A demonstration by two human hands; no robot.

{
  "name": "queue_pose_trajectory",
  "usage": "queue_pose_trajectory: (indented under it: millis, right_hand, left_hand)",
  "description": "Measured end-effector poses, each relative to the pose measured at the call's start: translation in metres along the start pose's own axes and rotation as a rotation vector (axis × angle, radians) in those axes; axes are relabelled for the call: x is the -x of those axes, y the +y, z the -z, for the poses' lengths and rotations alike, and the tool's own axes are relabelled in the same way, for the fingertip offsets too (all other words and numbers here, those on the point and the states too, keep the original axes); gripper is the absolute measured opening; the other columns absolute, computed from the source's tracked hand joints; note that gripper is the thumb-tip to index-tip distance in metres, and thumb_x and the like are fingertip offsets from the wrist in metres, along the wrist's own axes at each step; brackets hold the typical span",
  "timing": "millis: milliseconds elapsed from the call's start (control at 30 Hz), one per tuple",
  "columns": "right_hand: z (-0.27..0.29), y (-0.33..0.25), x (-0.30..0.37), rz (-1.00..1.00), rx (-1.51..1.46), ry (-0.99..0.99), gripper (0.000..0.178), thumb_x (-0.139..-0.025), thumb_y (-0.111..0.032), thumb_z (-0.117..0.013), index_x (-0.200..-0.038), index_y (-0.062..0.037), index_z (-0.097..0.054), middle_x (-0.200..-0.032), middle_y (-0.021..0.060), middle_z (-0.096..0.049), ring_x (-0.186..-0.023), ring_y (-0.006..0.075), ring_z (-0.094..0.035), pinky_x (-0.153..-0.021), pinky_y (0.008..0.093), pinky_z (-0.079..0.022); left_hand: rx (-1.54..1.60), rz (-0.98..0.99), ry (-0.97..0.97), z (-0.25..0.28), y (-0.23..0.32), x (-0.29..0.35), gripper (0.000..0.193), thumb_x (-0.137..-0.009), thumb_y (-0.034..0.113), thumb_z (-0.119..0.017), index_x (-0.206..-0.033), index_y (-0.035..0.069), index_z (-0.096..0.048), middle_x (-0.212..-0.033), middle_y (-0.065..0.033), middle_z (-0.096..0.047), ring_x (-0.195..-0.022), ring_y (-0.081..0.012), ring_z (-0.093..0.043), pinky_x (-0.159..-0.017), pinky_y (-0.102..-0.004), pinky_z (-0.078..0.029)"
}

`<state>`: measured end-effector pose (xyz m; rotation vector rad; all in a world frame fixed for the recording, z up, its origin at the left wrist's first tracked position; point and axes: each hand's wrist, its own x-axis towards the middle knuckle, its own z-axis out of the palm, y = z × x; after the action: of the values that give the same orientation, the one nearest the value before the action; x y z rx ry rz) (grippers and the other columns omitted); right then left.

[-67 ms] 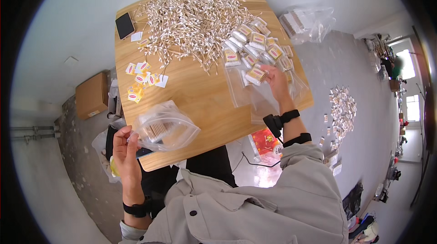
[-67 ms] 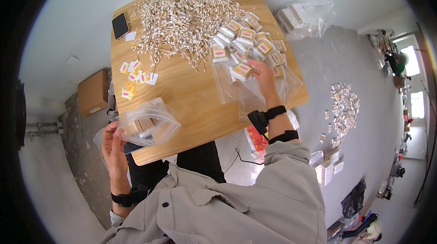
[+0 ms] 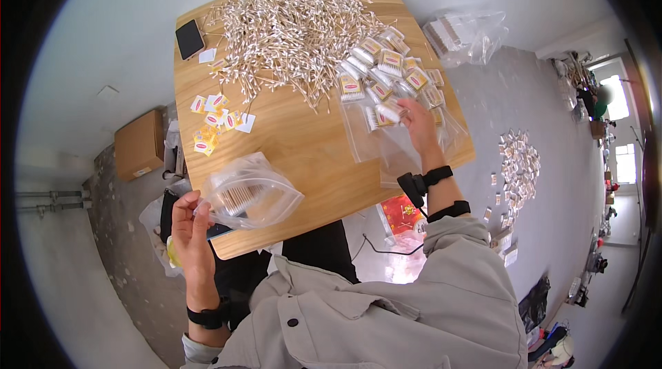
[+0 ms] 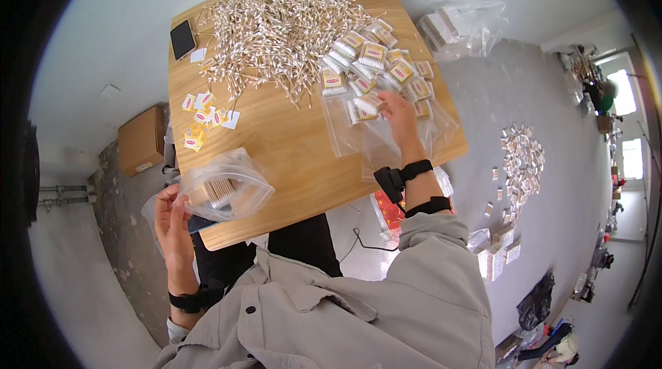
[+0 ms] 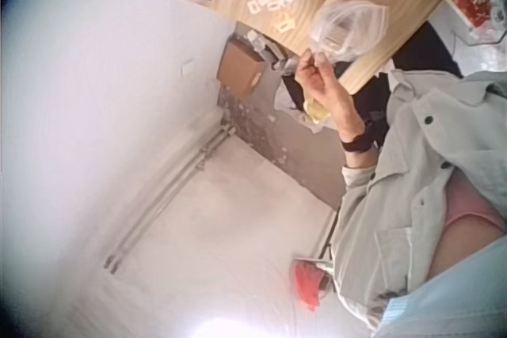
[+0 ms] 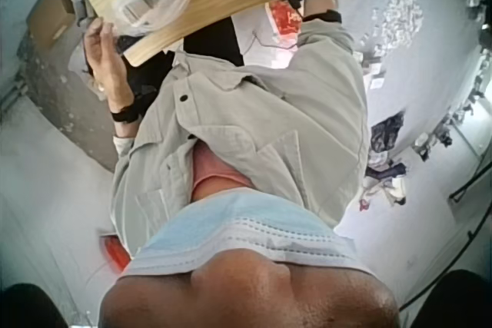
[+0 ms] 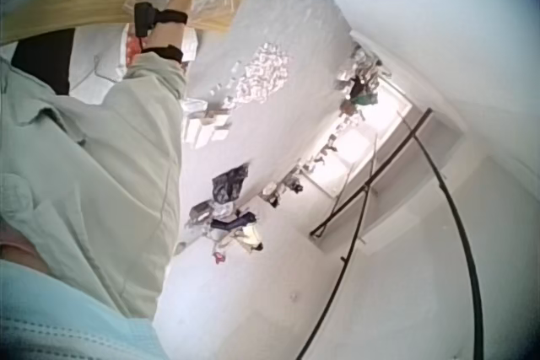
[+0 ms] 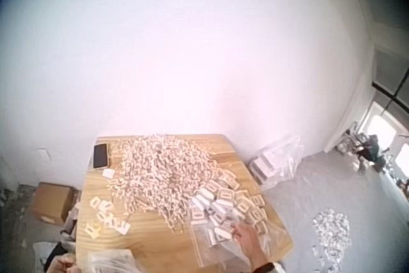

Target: The recorder is counting and packing small bundles of cotton swabs into plastic bags.

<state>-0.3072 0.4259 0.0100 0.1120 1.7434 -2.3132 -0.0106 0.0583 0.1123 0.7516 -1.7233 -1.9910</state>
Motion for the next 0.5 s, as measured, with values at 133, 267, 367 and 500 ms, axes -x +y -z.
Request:
queue_pose_trajectory:
  millis: [133, 267, 367, 500]
  right_hand:
    - [-0.004, -0.009, -0.004, 0.172, 0.575, -0.009, 0.038, -0.074, 0.002, -0.061, -0.111, -0.0004, -0.056, -0.103, 0.0078, -0.059, -0.087, 0.0139, -0.057, -0.072, 0.0262, -0.047]
    - [-0.014, -0.036, -0.011, 0.283, 0.933, -0.368, 0.046, -0.069, 0.003, -0.060, -0.114, -0.0024, -0.055, -0.104, 0.0094, -0.057, -0.088, 0.0191, -0.057, -0.076, 0.0297, -0.047]
    - [-0.027, -0.035, -0.026, 0.450, 1.365, -0.649, 0.049, -0.067, 0.003, -0.060, -0.115, -0.0038, -0.054, -0.110, 0.0126, -0.053, -0.096, 0.0265, -0.054, -0.084, 0.0333, -0.045]
    - [-0.042, -0.004, -0.031, 0.260, 1.440, -0.647, 0.054, -0.066, -0.001, -0.062, -0.119, -0.0048, -0.051, -0.116, 0.0164, -0.048, -0.106, 0.0338, -0.051, -0.092, 0.0369, -0.042]
  left_hand:
    - [0.008, 0.004, -0.021, 0.000, 0.000, 0.002, 0.025, -0.087, 0.010, -0.062, -0.109, 0.002, -0.053, -0.091, 0.0009, -0.053, -0.074, -0.0048, -0.045, -0.067, -0.0181, -0.037]
    - [-0.008, -0.008, -0.014, 0.001, 0.001, 0.003, 0.025, -0.087, 0.009, -0.062, -0.109, 0.002, -0.053, -0.089, 0.0010, -0.052, -0.073, -0.0049, -0.044, -0.067, -0.0182, -0.037]
    - [-0.009, -0.016, -0.008, -0.002, 0.005, 0.005, 0.025, -0.087, 0.008, -0.061, -0.110, 0.002, -0.053, -0.089, 0.0008, -0.052, -0.074, -0.0050, -0.044, -0.066, -0.0182, -0.037]
    - [-0.026, -0.007, -0.002, -0.003, 0.005, 0.006, 0.028, -0.087, 0.008, -0.061, -0.112, 0.002, -0.051, -0.089, 0.0002, -0.052, -0.075, -0.0051, -0.045, -0.067, -0.0182, -0.037]
